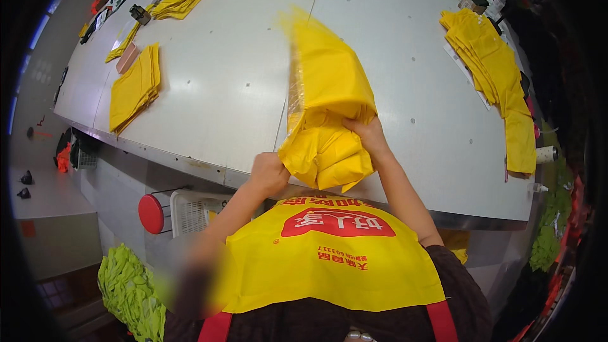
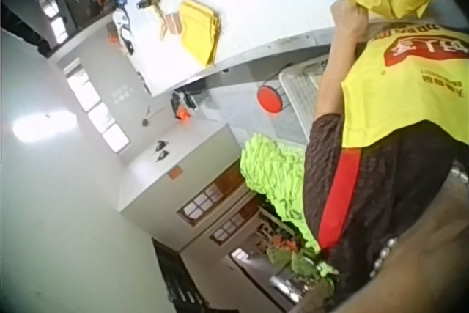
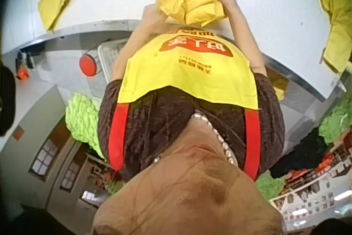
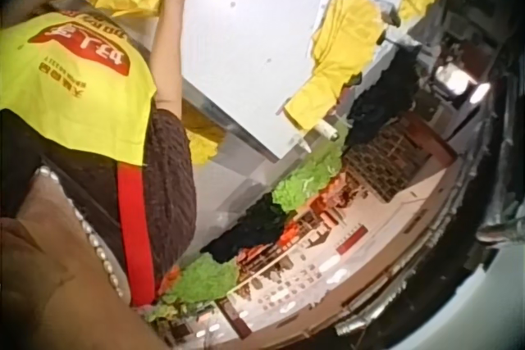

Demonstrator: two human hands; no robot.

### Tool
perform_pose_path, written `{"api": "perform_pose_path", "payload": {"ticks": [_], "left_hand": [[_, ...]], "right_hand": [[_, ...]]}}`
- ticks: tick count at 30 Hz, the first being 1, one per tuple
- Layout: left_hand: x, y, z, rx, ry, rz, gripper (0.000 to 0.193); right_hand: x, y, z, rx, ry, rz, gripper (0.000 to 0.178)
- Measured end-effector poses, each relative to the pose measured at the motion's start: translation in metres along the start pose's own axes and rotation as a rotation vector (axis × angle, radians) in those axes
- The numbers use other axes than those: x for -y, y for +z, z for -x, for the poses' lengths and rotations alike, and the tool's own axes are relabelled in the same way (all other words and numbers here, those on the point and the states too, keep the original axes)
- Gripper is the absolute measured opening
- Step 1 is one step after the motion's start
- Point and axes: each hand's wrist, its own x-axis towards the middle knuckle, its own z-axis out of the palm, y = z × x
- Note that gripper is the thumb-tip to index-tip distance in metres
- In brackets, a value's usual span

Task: The person folds a yellow raincoat on a white table, smoothing and aligning the fabric, then folding it into a compact rectangle. The person uses scissors to trim a small piece of fabric from the coat and places the folded item on a stack of similar yellow garments.

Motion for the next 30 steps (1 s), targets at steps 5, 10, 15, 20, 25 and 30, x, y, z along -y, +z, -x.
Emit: {"api": "perform_pose_path", "payload": {"ticks": [5, 10, 15, 20, 25, 30], "left_hand": [[-0.02, 0.001, 0.021, 0.309, -0.01, -0.214, 0.018], [-0.013, 0.047, 0.026, 0.375, -0.009, 0.131, 0.023], [-0.041, 0.021, 0.006, 0.339, 0.156, 0.192, 0.022], [-0.011, 0.086, -0.035, 0.353, -0.456, 0.62, 0.025], [-0.019, 0.101, -0.05, 0.362, -0.592, 0.865, 0.029], [-0.009, 0.094, -0.055, 0.31, -0.542, 0.884, 0.026]], "right_hand": [[-0.021, 0.001, -0.008, -0.101, -0.163, 0.037, 0.041], [-0.03, 0.003, -0.035, -0.202, -0.376, 0.386, 0.039], [0.005, -0.012, -0.051, -0.107, -0.482, 0.58, 0.036], [0.049, 0.019, -0.051, -0.188, -0.181, 1.045, 0.039], [0.048, -0.001, -0.034, 0.185, -0.242, 1.35, 0.054], [0.035, -0.007, 0.03, 0.076, -0.88, 1.683, 0.058]]}}
